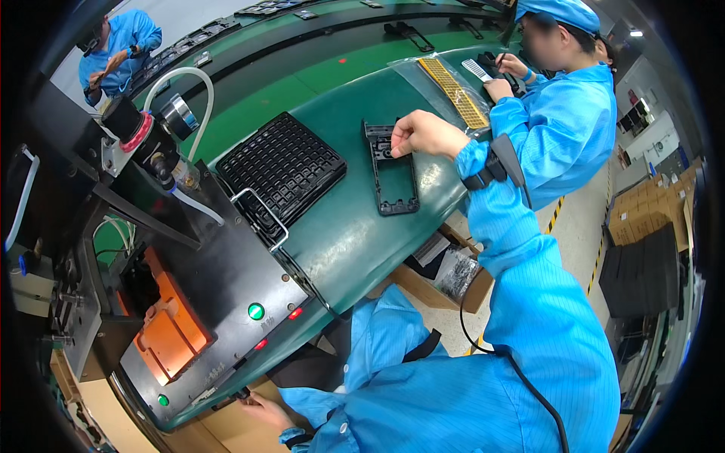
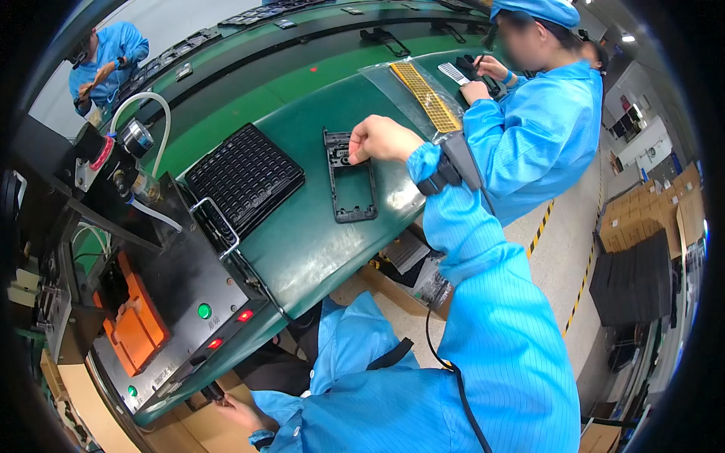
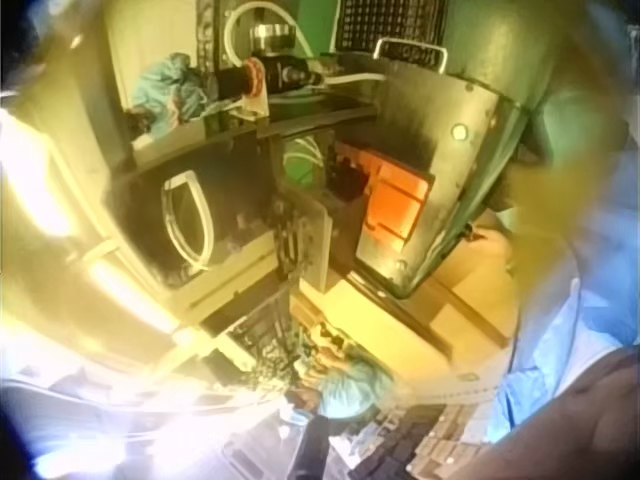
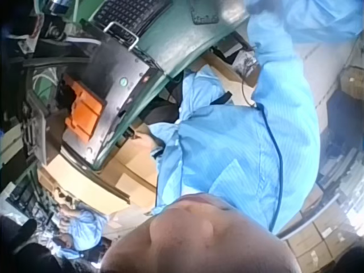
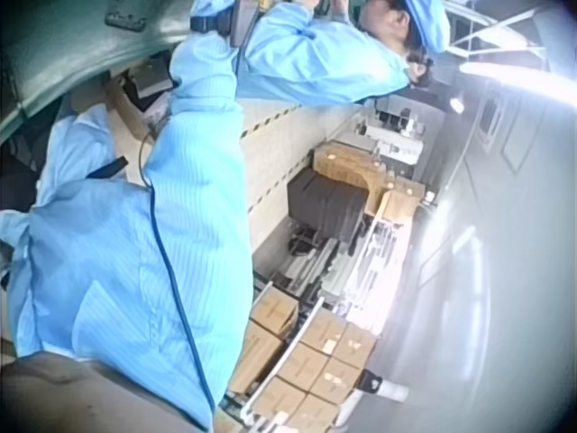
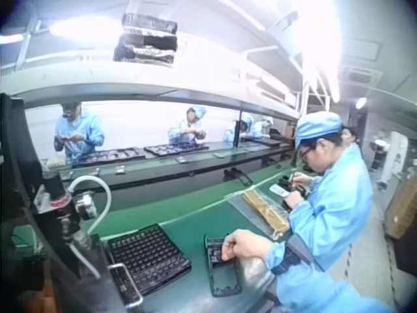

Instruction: Operating a pressing machine to assemble plastic electronic housing components and packing them into boxes on an industrial assembly line.

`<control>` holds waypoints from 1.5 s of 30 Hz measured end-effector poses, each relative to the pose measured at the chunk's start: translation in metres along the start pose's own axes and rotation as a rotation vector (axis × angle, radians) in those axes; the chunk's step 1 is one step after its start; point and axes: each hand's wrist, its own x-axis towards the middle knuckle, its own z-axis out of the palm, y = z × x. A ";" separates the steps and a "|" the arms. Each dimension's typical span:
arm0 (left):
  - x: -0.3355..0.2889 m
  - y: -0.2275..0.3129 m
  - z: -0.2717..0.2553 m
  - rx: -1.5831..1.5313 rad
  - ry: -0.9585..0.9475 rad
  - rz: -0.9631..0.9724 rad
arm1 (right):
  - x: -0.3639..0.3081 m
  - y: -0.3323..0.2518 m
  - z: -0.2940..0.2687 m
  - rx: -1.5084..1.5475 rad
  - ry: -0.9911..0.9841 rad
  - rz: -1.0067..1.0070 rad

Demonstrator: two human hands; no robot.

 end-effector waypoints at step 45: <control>-0.009 0.246 -0.152 -0.042 -0.442 0.660 | -0.219 -0.121 0.057 0.078 0.355 -0.341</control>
